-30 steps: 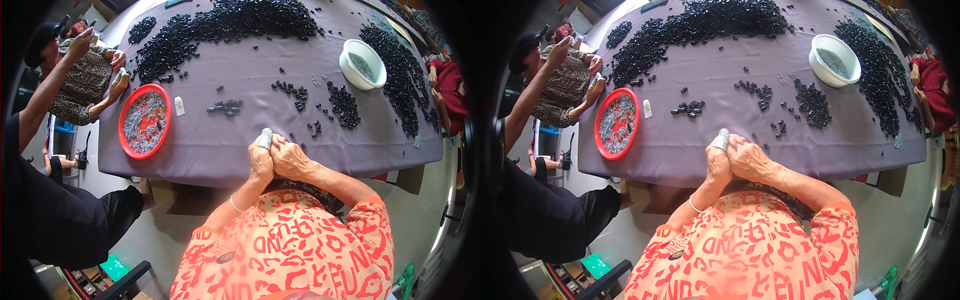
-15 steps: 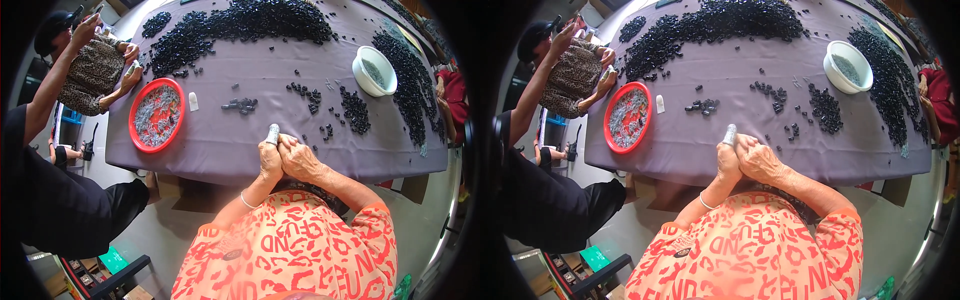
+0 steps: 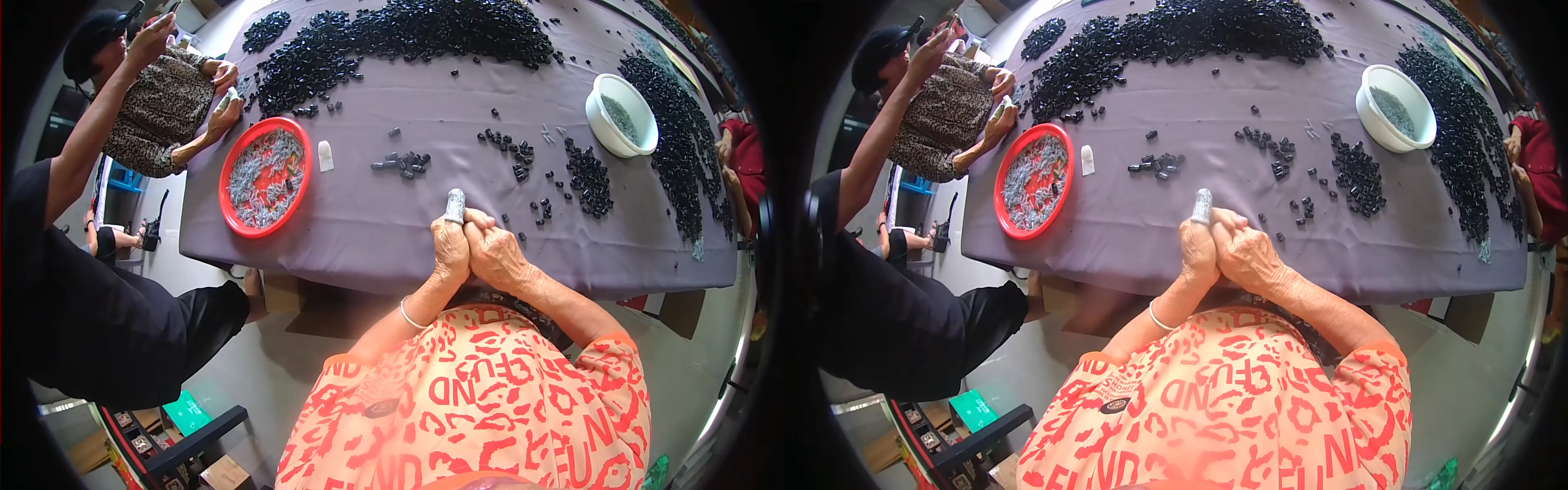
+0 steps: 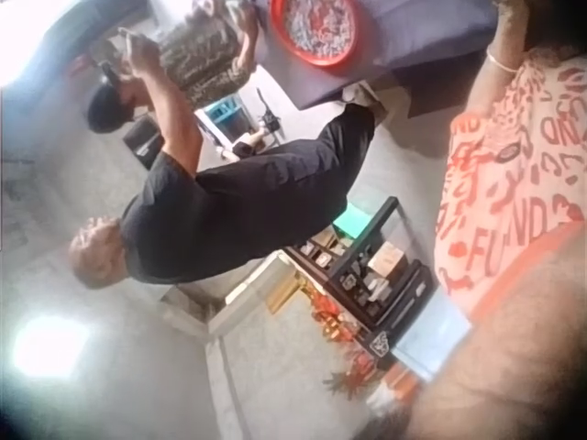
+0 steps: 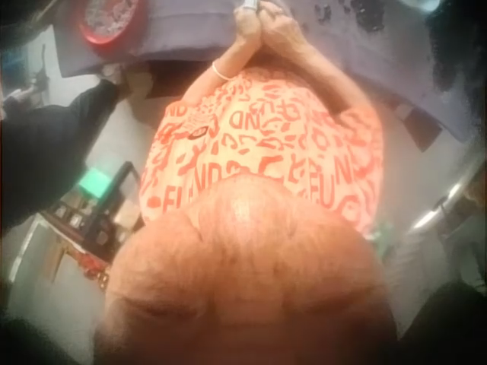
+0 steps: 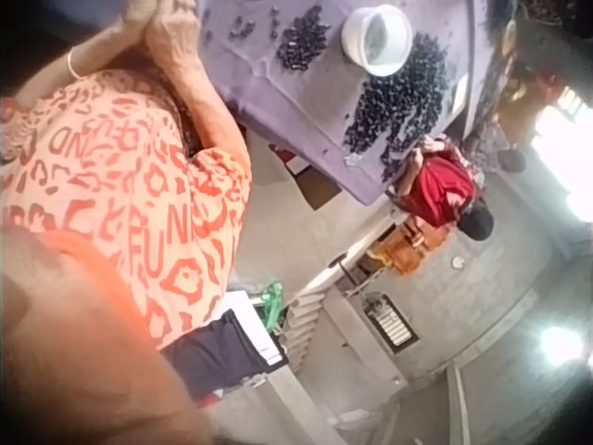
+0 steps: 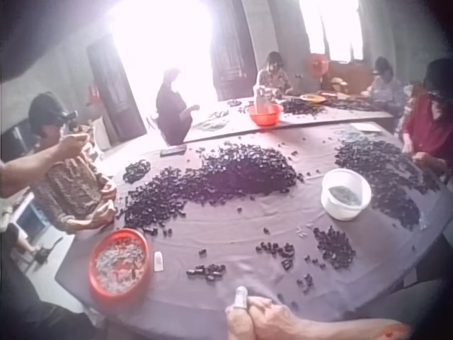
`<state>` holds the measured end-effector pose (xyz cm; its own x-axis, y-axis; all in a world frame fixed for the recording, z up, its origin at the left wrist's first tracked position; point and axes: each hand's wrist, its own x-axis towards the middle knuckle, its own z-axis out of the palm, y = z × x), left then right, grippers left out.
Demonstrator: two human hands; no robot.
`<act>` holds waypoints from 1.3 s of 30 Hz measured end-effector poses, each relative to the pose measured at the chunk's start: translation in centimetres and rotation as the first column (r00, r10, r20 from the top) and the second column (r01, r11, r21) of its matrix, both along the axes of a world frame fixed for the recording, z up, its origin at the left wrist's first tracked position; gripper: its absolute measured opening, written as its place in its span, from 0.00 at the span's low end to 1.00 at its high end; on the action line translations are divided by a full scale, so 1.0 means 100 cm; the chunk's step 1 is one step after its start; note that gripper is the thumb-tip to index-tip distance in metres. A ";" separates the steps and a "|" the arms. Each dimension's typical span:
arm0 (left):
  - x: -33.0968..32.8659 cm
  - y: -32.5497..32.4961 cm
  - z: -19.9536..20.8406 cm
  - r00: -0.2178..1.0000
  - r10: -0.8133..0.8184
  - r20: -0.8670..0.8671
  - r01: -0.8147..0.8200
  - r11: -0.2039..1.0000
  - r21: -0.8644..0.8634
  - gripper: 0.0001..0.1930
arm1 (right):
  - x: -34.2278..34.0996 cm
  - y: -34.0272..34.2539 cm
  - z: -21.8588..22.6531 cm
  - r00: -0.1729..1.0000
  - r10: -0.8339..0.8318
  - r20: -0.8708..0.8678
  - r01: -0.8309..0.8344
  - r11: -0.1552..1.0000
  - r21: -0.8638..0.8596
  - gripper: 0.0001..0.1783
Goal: The person assembles small components by picking up springs and plastic parts from the table and fitting them together by hand.
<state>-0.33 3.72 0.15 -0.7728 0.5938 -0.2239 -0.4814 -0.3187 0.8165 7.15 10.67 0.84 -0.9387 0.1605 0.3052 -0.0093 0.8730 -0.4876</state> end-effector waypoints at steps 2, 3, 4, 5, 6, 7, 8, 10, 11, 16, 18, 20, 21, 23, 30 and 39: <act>-0.002 -0.004 0.004 1.000 -0.016 -0.005 0.015 0.998 -0.069 0.25 | -0.002 -0.001 0.005 0.999 -0.047 -0.010 0.046 0.998 -0.042 0.07; -0.003 -0.004 0.004 0.999 0.020 -0.041 -0.022 0.998 -0.051 0.22 | -0.002 0.001 0.008 0.995 -0.060 -0.083 0.047 0.987 -0.152 0.07; -0.003 -0.007 0.006 0.995 0.057 -0.077 -0.060 0.998 -0.032 0.20 | -0.002 0.004 0.010 0.985 -0.081 -0.152 0.039 0.965 -0.261 0.07; -0.005 -0.018 0.009 0.998 -0.058 -0.021 0.057 0.997 -0.053 0.17 | -0.002 0.007 0.011 0.964 -0.134 -0.228 0.092 0.978 -0.186 0.09; -0.004 -0.022 0.013 0.999 -0.046 -0.017 0.045 0.997 -0.063 0.17 | -0.002 0.011 0.018 0.962 -0.152 -0.225 0.134 0.986 -0.095 0.12; -0.002 -0.027 0.018 0.988 -0.131 0.078 0.131 0.991 0.001 0.16 | -0.003 0.013 0.023 0.958 -0.139 -0.250 0.149 0.989 0.020 0.15; -0.002 -0.032 0.020 0.962 -0.219 0.164 0.209 0.975 0.076 0.15 | -0.005 0.014 0.024 0.954 -0.123 -0.275 0.165 0.977 0.136 0.18; -0.007 -0.042 0.010 0.931 -0.310 0.194 0.282 0.946 0.159 0.14 | -0.006 0.012 0.022 0.963 -0.092 -0.253 0.140 0.974 0.180 0.22; -0.007 -0.045 0.009 0.936 -0.314 0.160 0.282 0.940 0.191 0.14 | -0.007 0.010 0.023 0.970 -0.068 -0.233 0.123 0.965 0.232 0.26; -0.018 -0.058 0.000 0.910 -0.336 0.241 0.294 0.936 0.195 0.14 | -0.014 0.003 0.015 0.984 0.087 -0.157 -0.079 0.995 0.057 0.29; -0.017 -0.059 0.012 0.929 -0.195 0.316 0.181 0.981 0.073 0.13 | -0.014 0.000 0.030 0.971 0.086 -0.222 -0.103 0.992 -0.069 0.26; -0.030 -0.064 0.014 0.927 -0.210 0.310 0.203 0.978 0.054 0.12 | -0.010 0.010 0.024 0.959 0.038 -0.282 -0.045 0.999 -0.020 0.24; -0.034 -0.066 0.016 0.953 -0.161 0.255 0.166 0.986 0.002 0.12 | -0.004 0.016 0.021 0.944 -0.010 -0.329 0.015 1.000 0.012 0.23; -0.045 -0.072 0.021 0.981 -0.074 0.177 0.086 0.994 -0.064 0.11 | 0.013 0.029 0.016 0.959 -0.010 -0.283 0.037 0.995 0.089 0.22; -0.094 -0.098 0.032 0.825 0.167 -0.540 -0.342 0.908 -0.242 0.07 | 0.040 0.053 0.001 0.985 -0.008 -0.171 0.046 0.976 0.215 0.17; -0.207 -0.140 0.030 0.300 -0.206 -0.932 -0.788 0.497 -0.363 0.08 | 0.008 0.085 -0.002 0.963 -0.159 -0.217 0.204 0.958 0.204 0.11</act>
